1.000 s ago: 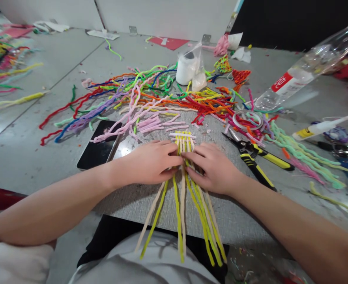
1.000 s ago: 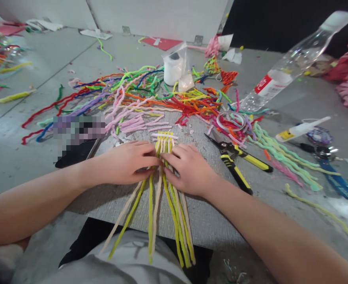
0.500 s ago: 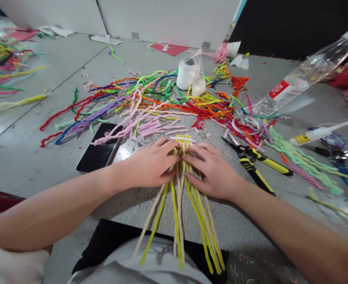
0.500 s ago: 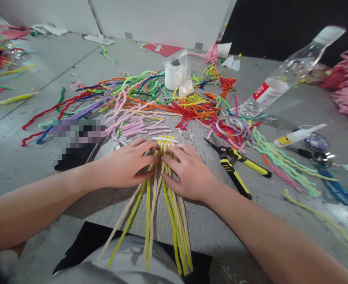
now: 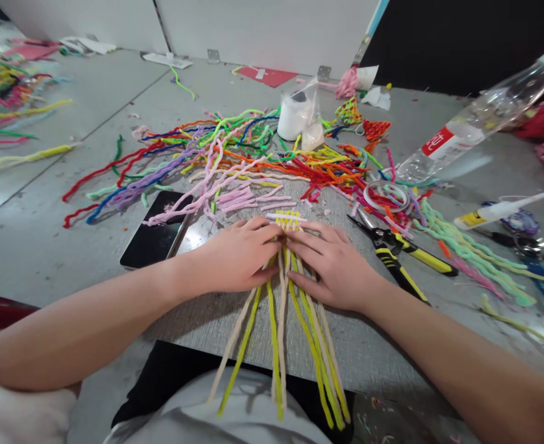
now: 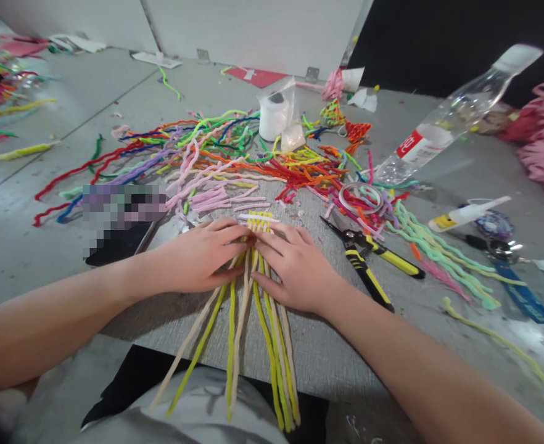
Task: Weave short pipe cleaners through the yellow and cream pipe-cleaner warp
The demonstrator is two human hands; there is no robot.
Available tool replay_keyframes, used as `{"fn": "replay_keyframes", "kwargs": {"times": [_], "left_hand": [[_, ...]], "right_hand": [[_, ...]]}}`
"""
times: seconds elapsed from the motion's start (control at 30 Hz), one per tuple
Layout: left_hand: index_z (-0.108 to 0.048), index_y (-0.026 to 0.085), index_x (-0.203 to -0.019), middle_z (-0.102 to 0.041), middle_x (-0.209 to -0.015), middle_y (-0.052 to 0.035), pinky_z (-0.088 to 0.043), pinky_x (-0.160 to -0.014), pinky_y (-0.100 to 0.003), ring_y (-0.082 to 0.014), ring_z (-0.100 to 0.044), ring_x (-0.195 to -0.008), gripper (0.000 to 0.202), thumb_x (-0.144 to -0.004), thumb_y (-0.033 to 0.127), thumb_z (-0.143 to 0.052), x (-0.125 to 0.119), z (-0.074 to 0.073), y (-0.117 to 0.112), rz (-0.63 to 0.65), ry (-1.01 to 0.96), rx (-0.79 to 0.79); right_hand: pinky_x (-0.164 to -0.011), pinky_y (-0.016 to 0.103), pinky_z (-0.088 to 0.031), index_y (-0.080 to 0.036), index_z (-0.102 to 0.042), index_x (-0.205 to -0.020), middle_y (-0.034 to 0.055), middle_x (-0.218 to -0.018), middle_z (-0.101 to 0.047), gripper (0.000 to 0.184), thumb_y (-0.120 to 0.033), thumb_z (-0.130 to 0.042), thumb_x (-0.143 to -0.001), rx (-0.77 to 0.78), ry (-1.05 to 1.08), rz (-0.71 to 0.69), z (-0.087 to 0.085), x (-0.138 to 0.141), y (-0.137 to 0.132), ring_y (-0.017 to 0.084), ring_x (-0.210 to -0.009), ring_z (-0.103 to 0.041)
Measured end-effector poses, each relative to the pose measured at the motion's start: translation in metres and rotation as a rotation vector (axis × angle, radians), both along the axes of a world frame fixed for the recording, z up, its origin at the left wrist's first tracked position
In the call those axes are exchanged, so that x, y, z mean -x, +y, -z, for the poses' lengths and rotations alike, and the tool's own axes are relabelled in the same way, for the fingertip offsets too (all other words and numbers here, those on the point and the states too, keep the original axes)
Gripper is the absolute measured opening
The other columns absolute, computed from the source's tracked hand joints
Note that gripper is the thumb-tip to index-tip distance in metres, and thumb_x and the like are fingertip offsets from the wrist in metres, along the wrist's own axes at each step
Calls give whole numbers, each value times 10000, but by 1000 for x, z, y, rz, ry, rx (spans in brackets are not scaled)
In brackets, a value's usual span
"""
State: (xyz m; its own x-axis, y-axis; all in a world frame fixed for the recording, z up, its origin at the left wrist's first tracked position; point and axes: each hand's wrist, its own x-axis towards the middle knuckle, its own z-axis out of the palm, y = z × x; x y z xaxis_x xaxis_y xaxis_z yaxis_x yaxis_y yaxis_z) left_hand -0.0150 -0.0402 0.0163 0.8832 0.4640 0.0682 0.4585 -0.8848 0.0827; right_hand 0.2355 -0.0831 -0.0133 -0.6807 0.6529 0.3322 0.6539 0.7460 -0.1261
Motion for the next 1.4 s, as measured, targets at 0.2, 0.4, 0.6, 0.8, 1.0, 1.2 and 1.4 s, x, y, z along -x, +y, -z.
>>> {"fn": "replay_keyframes", "kwargs": {"times": [0.2, 0.4, 0.6, 0.8, 1.0, 1.2, 1.4], "left_hand": [[-753, 167, -1154, -723, -1132, -107, -564, -1035, -456, -284, -664, -1142, 223, -1021, 307, -642, -1, -2, 0, 33, -82, 89], [-751, 156, -1076, -723, -1013, -77, -583, -962, -420, -260, -683, -1021, 163, -967, 145, -631, 0, -2, 2, 33, -99, 121], [-745, 144, -1091, -697, -1217, -114, -567, -1049, -437, -275, -661, -1145, 223, -960, 78, -578, 2, 1, 4, -10, -135, 81], [-763, 137, -1118, -688, -1157, -118, -585, -1001, -452, -276, -681, -1078, 202, -990, 180, -612, 1, 1, 3, -87, -92, 129], [-813, 211, -1104, -659, -1049, -92, -584, -862, -414, -257, -686, -943, 207, -984, 261, -652, 4, -2, 1, -141, -33, 132], [-781, 177, -948, -669, -1050, -87, -557, -833, -380, -243, -675, -935, 160, -915, 142, -628, 5, -3, 1, -104, -35, 102], [-763, 197, -791, -670, -898, -51, -526, -802, -363, -220, -649, -859, 131, -880, 144, -682, 7, -9, 3, 9, -22, 134]], "right_hand": [[-953, 501, -469, -145, -758, -1037, 107, -1110, -797, 186, -182, -577, -1014, -57, 114, -159, -6, 0, 2, 310, -1086, -620], [-934, 477, -457, -157, -737, -1032, 79, -1028, -797, 151, -172, -591, -994, 18, 145, -298, -9, 1, 1, 275, -1016, -644], [-958, 460, -469, -155, -722, -1113, 101, -1094, -789, 174, -211, -587, -1019, -15, 160, -284, -6, 2, 1, 264, -1039, -666], [-916, 473, -486, -149, -748, -1102, 138, -1115, -756, 193, -257, -603, -1034, -40, 116, -222, -4, 0, 2, 296, -1049, -640], [-987, 525, -484, -140, -747, -1201, 158, -1230, -743, 265, -295, -630, -1021, 16, 92, -271, -6, 2, -3, 340, -1193, -602], [-1001, 532, -479, -158, -756, -1184, 135, -1240, -757, 251, -308, -624, -1031, 37, 99, -277, -3, 3, -2, 341, -1208, -599], [-987, 533, -482, -158, -752, -1179, 153, -1240, -738, 270, -338, -617, -1029, 12, 97, -289, -6, 3, -4, 350, -1182, -594]]}}
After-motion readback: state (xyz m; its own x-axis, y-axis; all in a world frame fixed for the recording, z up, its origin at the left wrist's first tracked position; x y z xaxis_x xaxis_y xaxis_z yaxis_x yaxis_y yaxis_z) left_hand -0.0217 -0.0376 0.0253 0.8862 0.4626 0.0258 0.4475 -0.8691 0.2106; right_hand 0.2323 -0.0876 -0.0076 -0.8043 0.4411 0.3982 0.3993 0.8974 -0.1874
